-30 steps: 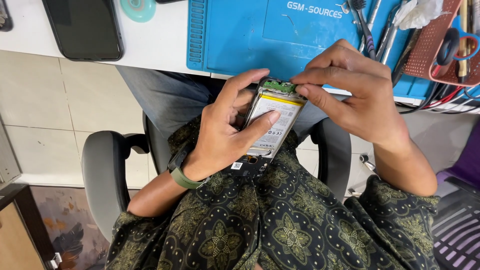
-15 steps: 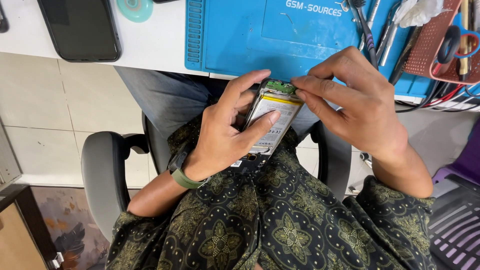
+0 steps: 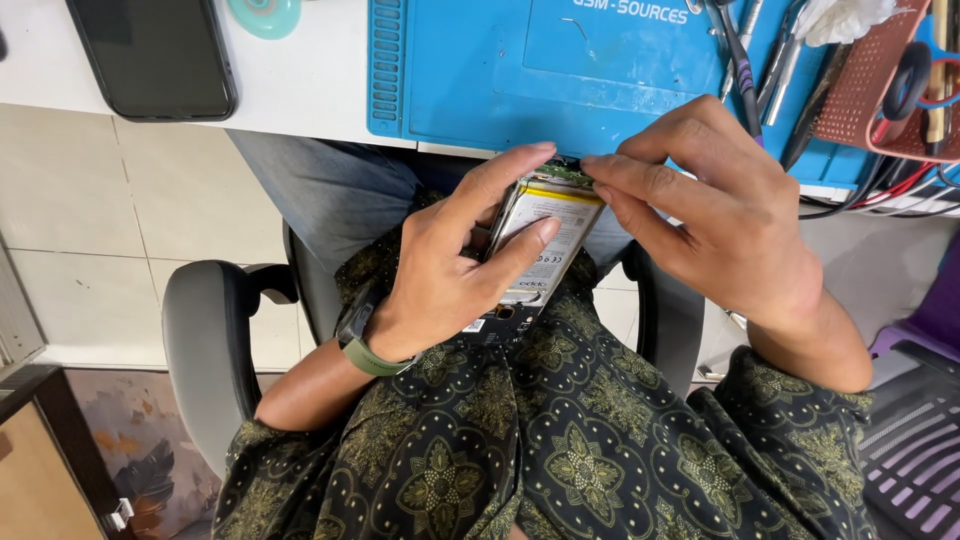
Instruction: Reassembling internal components of a mobile phone, including curing adhesive with UV light, placing the battery, and soldering connections.
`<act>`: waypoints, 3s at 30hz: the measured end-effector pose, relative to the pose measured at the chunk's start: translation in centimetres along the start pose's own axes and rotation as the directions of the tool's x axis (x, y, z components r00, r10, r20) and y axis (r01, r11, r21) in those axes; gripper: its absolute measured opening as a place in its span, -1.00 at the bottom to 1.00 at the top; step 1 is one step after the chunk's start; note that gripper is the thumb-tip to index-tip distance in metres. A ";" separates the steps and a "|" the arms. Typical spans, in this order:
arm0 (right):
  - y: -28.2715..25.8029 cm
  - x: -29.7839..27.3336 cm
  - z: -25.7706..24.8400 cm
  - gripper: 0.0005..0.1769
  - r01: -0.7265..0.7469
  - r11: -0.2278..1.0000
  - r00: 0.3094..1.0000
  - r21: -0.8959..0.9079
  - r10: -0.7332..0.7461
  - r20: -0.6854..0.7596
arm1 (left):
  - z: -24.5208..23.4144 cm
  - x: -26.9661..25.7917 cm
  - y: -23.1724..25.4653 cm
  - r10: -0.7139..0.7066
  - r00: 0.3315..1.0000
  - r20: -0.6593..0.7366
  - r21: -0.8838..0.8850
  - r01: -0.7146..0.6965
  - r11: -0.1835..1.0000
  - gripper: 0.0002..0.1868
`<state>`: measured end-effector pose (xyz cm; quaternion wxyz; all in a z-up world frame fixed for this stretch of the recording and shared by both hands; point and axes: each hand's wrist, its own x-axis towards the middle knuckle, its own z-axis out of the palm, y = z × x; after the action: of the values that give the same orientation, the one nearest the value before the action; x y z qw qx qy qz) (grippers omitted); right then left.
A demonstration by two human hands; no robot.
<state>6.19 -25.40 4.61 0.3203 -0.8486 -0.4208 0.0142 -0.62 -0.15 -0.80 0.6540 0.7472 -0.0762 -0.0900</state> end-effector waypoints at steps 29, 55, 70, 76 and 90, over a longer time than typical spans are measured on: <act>0.4 -0.6 0.9 -0.63 -0.198 0.943 0.975 0.268 0.218 -0.048 | -1.0 -0.3 0.9 -0.061 0.993 0.102 -0.206 0.081 0.975 -0.20; 8.3 -7.5 3.2 -0.87 -0.377 0.554 0.916 -0.742 0.341 -0.211 | -2.8 -2.9 0.5 -0.114 0.988 -0.109 -0.373 0.066 0.925 -0.46; -4.2 1.3 -1.1 -0.84 0.095 0.940 0.995 -0.328 -0.077 0.068 | -4.5 -3.0 3.5 -0.074 0.957 -0.279 -0.018 0.072 0.997 -0.72; -4.7 2.9 1.0 -0.76 0.128 0.960 0.983 -0.248 -0.090 0.160 | -3.2 -2.5 2.8 -0.015 0.981 -0.194 -0.063 0.002 0.998 -0.76; -5.5 3.2 0.4 -0.77 0.081 0.941 0.977 -0.328 -0.010 0.212 | -3.0 -1.8 2.5 -0.026 0.992 -0.120 -0.003 0.025 1.000 -0.73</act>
<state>4.26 -20.45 8.17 0.1261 -0.8746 -0.4676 0.0236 -1.66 2.86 2.13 0.6568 0.7516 -0.0273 -0.0534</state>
